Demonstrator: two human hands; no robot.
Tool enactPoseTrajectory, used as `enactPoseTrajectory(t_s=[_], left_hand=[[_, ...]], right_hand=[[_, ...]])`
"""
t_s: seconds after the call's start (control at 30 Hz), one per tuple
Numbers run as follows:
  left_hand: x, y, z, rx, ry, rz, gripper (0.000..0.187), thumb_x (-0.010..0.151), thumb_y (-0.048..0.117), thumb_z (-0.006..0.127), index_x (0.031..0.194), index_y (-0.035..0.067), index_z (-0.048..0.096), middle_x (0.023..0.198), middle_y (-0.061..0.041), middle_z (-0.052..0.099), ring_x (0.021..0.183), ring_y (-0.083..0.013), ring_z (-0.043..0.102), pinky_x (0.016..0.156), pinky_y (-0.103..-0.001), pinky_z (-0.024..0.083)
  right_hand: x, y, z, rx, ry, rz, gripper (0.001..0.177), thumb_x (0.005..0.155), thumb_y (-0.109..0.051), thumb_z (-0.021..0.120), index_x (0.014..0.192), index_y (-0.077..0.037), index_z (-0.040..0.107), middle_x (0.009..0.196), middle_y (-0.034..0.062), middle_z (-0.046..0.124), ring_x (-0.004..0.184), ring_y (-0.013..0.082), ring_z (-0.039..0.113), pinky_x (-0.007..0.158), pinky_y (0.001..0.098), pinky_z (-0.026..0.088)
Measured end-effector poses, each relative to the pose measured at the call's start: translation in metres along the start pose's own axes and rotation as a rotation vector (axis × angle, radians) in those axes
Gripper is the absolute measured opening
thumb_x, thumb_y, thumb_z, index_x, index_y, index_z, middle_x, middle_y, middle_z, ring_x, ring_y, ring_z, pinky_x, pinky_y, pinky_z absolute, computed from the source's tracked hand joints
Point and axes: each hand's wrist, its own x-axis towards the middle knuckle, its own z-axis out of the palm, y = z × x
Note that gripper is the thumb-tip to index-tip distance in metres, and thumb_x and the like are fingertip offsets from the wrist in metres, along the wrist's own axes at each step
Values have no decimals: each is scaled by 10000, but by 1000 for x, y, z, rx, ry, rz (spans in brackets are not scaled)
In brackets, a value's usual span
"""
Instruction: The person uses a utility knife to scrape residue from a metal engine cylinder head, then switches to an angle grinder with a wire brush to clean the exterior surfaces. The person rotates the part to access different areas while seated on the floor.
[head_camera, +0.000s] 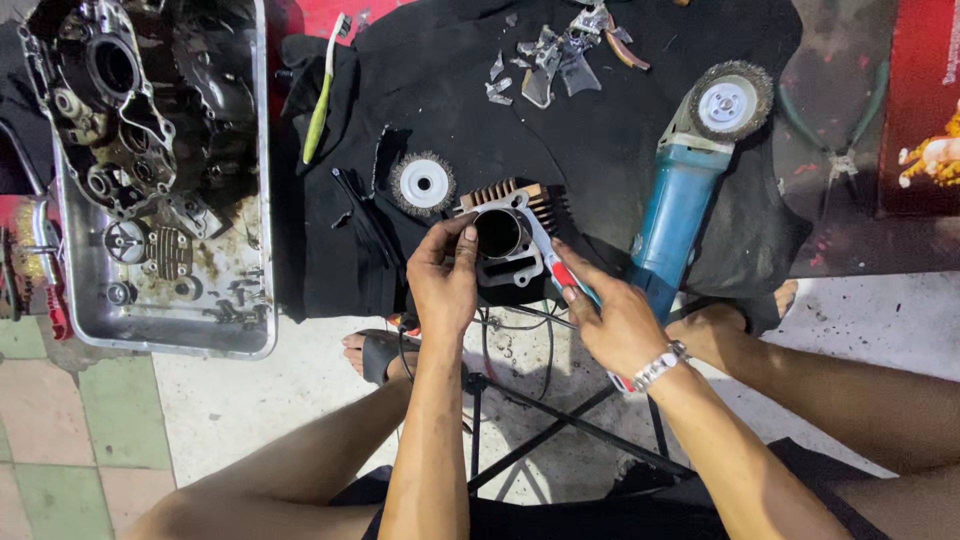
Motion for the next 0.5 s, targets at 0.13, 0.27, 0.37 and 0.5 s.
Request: enactPoseTrajectory(t_s=[0.13, 0.27, 0.37, 0.5], left_hand=[[1, -4, -1, -20, -11, -14, 176, 1008, 114, 666, 1112, -13, 729, 945, -30, 743, 860, -52, 637, 776, -203, 517], [2, -4, 0, -44, -8, -4, 170, 1006, 106, 666, 1109, -15, 728, 937, -19, 734, 841, -43, 618, 754, -197, 506], [2, -5, 0, -43, -1, -12, 167, 1004, 101, 666, 1110, -14, 725, 927, -13, 718, 812, -42, 592, 720, -197, 490], [2, -9, 1, -50, -2, 20, 162, 1016, 95, 661, 1112, -14, 732, 934, -17, 726, 828, -38, 596, 735, -195, 490]], right_hand=[[1, -2, 15, 32, 126, -55, 604, 962, -196, 610, 1521, -363, 453, 1240, 196, 691, 989, 408, 708, 859, 460, 554], [-4, -2, 13, 6, 101, -18, 595, 966, -185, 594, 1520, -354, 457, 1257, 197, 682, 1080, 439, 650, 906, 468, 533], [-10, 6, 18, 42, 115, -82, 610, 934, -167, 602, 1507, -318, 459, 1318, 196, 644, 1106, 443, 639, 916, 460, 529], [-14, 13, 27, 7, 195, -183, 615, 943, -154, 636, 1526, -267, 475, 1204, 246, 699, 1000, 451, 677, 826, 465, 550]])
